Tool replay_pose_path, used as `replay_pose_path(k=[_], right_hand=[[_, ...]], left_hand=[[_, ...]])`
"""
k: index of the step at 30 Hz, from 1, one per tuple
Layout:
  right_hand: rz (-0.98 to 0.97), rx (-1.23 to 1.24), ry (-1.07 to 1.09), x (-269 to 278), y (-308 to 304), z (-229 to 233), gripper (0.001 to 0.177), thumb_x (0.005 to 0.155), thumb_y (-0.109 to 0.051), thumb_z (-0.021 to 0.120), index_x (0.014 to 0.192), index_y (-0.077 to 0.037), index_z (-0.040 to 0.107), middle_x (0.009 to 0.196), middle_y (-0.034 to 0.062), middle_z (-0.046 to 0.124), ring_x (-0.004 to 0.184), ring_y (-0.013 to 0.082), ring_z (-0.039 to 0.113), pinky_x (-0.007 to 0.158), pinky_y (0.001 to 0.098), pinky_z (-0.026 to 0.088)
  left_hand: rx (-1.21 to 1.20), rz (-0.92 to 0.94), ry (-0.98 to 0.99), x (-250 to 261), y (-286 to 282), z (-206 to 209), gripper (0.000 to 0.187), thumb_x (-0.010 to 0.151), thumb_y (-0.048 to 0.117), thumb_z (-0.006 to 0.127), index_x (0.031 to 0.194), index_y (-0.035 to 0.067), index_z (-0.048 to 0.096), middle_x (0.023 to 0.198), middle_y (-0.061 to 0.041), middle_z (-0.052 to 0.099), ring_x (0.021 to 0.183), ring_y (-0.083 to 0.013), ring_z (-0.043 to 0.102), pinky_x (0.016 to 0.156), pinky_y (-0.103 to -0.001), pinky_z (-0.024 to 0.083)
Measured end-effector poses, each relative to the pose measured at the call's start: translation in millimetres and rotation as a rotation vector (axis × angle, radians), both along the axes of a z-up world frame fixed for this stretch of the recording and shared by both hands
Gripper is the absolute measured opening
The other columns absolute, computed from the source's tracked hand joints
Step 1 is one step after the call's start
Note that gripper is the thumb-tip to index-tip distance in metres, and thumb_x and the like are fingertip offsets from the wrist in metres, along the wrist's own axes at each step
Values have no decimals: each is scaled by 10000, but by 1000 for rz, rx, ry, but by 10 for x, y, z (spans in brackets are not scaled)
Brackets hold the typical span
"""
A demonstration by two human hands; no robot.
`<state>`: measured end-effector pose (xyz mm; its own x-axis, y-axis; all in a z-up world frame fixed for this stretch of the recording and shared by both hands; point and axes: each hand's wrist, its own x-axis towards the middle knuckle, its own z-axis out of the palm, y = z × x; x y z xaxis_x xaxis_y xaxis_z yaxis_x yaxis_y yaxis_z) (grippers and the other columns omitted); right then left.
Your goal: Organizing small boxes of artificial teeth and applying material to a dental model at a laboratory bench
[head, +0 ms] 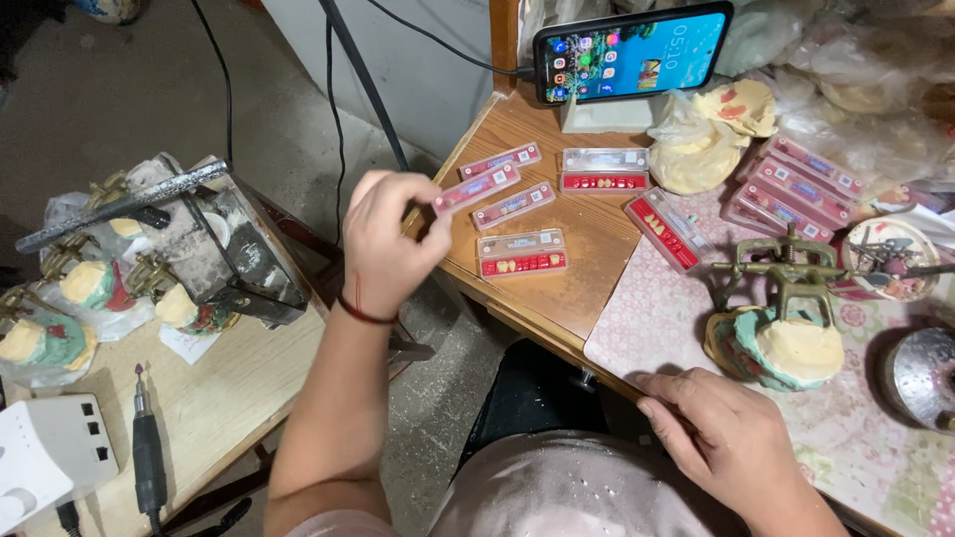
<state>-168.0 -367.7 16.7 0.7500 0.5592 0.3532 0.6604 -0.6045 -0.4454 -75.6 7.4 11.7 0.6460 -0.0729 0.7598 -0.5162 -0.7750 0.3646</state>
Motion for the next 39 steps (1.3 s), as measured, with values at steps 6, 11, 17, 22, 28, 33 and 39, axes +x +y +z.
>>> replay_pose_path(k=[6,11,17,22,28,33,39], right_hand=[[-43,84,-131,-88,180,-100,331,959,-126,673,1278,-39,668,1160,165,686,979,283,703,886,360,578],[-55,-15,-221,152,562,88,368,1020,-28,581,1387,-4,590,1304,227,618,1129,409,624,974,485,515],[-205,-70,-343,300,609,-140,271,899,-120,774,1167,-90,761,1057,88,698,1011,332,658,815,432,562],[-188,-73,-351,343,585,-164,171,944,-163,752,1106,-109,756,1002,55,687,955,301,641,804,410,551],[-247,-21,-317,418,647,-253,86,1020,-162,668,993,-115,736,873,51,658,850,304,639,734,395,550],[-428,-113,-439,461,761,-322,282,887,-131,790,1132,-61,669,901,114,605,861,344,650,731,454,552],[-152,54,-393,310,827,-81,7,972,-122,733,976,-116,732,922,74,636,910,329,650,759,430,521]], left_hand=[[16,-214,181,-631,-766,-147,211,845,125,726,973,253,619,1003,102,760,884,-179,732,844,-388,511],[10,-175,232,-724,-1022,-294,174,859,134,726,998,188,636,1042,68,735,950,-249,662,869,-392,466],[-37,-171,168,-713,-1069,-331,267,925,240,741,1191,225,721,1077,29,724,980,-251,679,905,-407,493],[-66,-190,334,-742,-1097,-288,306,985,340,696,1266,219,680,1080,15,702,1047,-274,657,977,-431,439],[-88,-185,403,-770,-1100,-234,403,912,315,772,1275,194,645,1036,-11,703,1045,-284,653,993,-458,417],[22,-134,382,-781,-1084,-253,442,962,406,706,1353,214,629,1129,11,694,1097,-232,631,959,-432,384],[50,-129,384,-785,-1103,-258,466,948,328,723,1372,161,629,1174,-45,694,1123,-282,625,948,-461,394]])
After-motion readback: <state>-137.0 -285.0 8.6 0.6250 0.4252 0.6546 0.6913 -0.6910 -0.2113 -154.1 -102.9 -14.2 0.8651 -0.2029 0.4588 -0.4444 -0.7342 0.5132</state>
